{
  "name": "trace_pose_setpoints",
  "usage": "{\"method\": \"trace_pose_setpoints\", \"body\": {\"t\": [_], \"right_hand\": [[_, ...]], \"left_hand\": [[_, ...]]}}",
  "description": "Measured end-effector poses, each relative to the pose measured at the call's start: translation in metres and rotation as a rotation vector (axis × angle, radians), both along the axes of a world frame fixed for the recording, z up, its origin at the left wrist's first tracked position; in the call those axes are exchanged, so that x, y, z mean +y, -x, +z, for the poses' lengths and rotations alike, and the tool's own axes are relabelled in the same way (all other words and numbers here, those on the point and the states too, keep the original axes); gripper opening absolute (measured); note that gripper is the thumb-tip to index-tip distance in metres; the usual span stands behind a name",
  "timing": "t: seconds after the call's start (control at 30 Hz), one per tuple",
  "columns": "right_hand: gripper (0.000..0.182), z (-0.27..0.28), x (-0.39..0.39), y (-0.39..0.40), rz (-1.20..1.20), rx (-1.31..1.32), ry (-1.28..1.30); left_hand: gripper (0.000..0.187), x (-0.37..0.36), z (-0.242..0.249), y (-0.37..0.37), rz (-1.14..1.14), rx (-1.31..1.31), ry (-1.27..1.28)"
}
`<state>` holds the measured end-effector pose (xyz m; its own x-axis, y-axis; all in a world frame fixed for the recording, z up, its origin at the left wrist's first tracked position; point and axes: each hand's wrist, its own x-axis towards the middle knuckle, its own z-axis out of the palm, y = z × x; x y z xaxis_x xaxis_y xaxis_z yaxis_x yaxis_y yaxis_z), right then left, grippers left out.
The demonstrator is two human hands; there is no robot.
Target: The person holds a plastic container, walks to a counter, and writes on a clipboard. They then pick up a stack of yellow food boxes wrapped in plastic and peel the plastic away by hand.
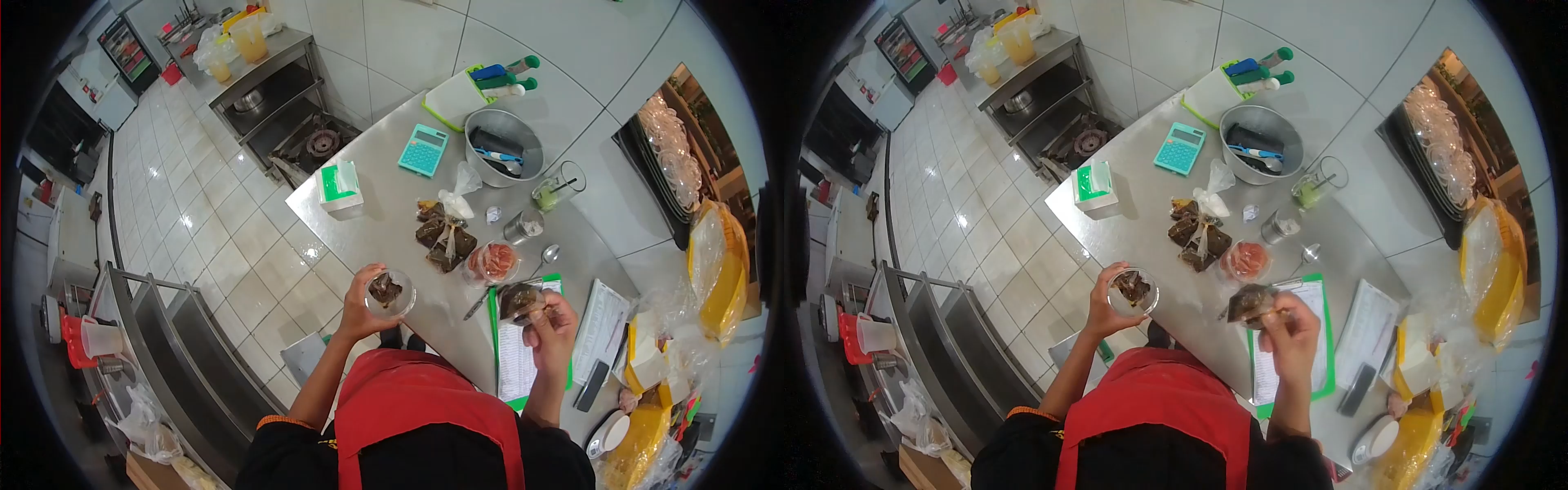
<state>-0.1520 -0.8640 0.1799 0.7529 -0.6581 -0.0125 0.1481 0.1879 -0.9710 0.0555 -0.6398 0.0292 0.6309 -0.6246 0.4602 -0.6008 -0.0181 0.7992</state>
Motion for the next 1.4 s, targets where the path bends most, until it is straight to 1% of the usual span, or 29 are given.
{"method": "trace_pose_setpoints", "body": {"t": [0.1, 0.17, 0.23, 0.27, 0.33, 0.37, 0.43, 0.5, 0.57, 0.6, 0.63, 0.7, 0.73, 0.8, 0.83, 0.9, 0.93, 0.97, 1.03, 1.07, 1.1, 1.13, 1.17, 1.2, 1.23, 1.27, 1.3, 1.37, 1.4], "right_hand": [[0.009, 0.001, -0.009, -0.005, 0.035, -0.015, 0.001], [0.009, -0.007, -0.004, -0.016, 0.030, 0.005, -0.028], [0.011, -0.033, -0.002, -0.027, -0.003, 0.042, 0.082], [0.011, -0.055, -0.005, -0.028, -0.004, 0.044, 0.082], [0.012, -0.094, -0.011, -0.029, -0.057, 0.212, 0.334], [0.012, -0.098, -0.014, -0.024, -0.054, 0.210, 0.339], [0.015, -0.104, -0.019, -0.009, -0.063, 0.282, 0.115], [0.013, -0.090, -0.015, -0.005, -0.102, 0.289, 0.059], [0.015, -0.063, -0.005, -0.006, -0.087, -0.056, -0.149], [0.016, -0.050, 0.003, -0.008, -0.012, -0.165, -0.159], [0.016, -0.042, 0.016, -0.015, -0.015, -0.167, -0.161], [0.015, -0.033, 0.044, -0.032, 0.105, -0.187, -0.121], [0.015, -0.035, 0.054, -0.041, 0.107, -0.192, -0.120], [0.014, -0.046, 0.064, -0.058, 0.269, -0.002, -0.067], [0.014, -0.050, 0.061, -0.058, 0.280, -0.007, -0.063], [0.016, -0.060, 0.042, -0.046, 0.115, 0.019, 0.070], [0.015, -0.070, 0.030, -0.041, 0.064, 0.025, 0.043], [0.015, -0.083, 0.018, -0.037, 0.072, 0.026, 0.042], [0.015, -0.113, -0.004, -0.030, 0.039, 0.200, 0.080], [0.015, -0.134, -0.009, -0.025, 0.040, 0.200, 0.078], [0.018, -0.157, -0.012, -0.017, 0.159, 0.329, 0.353], [0.022, -0.168, -0.013, -0.014, 0.278, 0.453, 0.629], [0.022, -0.166, -0.009, -0.017, 0.280, 0.451, 0.628], [0.026, -0.160, 0.001, -0.022, 0.269, 0.405, 0.777], [0.029, -0.155, 0.010, -0.027, 0.255, 0.356, 0.924], [0.032, -0.149, 0.015, -0.035, 0.307, 0.410, 0.806], [0.032, -0.148, 0.026, -0.045, 0.308, 0.405, 0.803], [0.034, -0.145, 0.042, -0.064, 0.091, 0.645, 1.233], [0.034, -0.136, 0.039, -0.072, 0.091, 0.632, 1.232]], "left_hand": [[0.092, -0.003, 0.003, 0.006, 0.037, 0.038, 0.062], [0.094, -0.006, 0.006, 0.013, 0.078, 0.056, 0.146], [0.092, -0.008, 0.016, 0.017, 0.095, 0.055, 0.111], [0.090, -0.008, 0.018, 0.018, 0.109, 0.048, 0.077], [0.091, -0.005, 0.014, 0.020, 0.130, 0.069, 0.053], [0.091, -0.004, 0.012, 0.020, 0.156, 0.088, 0.031], [0.091, 0.002, 0.013, 0.025, 0.169, 0.099, 0.002], [0.092, 0.005, 0.014, 0.029, 0.174, 0.108, -0.036], [0.093, 0.004, 0.014, 0.033, 0.113, 0.123, -0.034], [0.093, 0.002, 0.012, 0.035, 0.111, 0.122, -0.038], [0.093, -0.001, 0.009, 0.037, 0.080, 0.125, -0.019], [0.093, -0.009, 0.003, 0.041, 0.049, 0.120, 0.002], [0.093, -0.012, -0.001, 0.043, 0.045, 0.125, 0.031], [0.092, -0.016, 0.001, 0.047, 0.071, 0.140, 0.052], [0.092, -0.016, 0.002, 0.046, 0.081, 0.134, 0.056], [0.092, -0.012, 0.002, 0.047, 0.130, 0.100, 0.061], [0.092, -0.009, 0.003, 0.048, 0.142, 0.101, 0.060], [0.091, -0.007, 0.007, 0.049, 0.151, 0.082, 0.058], [0.090, -0.003, 0.013, 0.051, 0.159, 0.063, 0.055], [0.091, -0.001, 0.016, 0.052, 0.152, 0.019, 0.070], [0.091, 0.001, 0.019, 0.053, 0.144, -0.026, 0.086], [0.091, 0.002, 0.024, 0.054, 0.146, -0.027, 0.085], [0.091, 0.004, 0.029, 0.056, 0.139, -0.065, 0.141], [0.091, 0.006, 0.032, 0.057, 0.131, -0.103, 0.196], [0.091, 0.006, 0.033, 0.057, 0.133, -0.105, 0.192], [0.092, 0.005, 0.033, 0.055, 0.179, -0.063, 0.211], [0.092, 0.005, 0.033, 0.053, 0.224, -0.022, 0.231], [0.094, 0.005, 0.033, 0.051, 0.230, -0.075, 0.210], [0.098, 0.005, 0.035, 0.051, 0.218, -0.099, 0.220]]}}
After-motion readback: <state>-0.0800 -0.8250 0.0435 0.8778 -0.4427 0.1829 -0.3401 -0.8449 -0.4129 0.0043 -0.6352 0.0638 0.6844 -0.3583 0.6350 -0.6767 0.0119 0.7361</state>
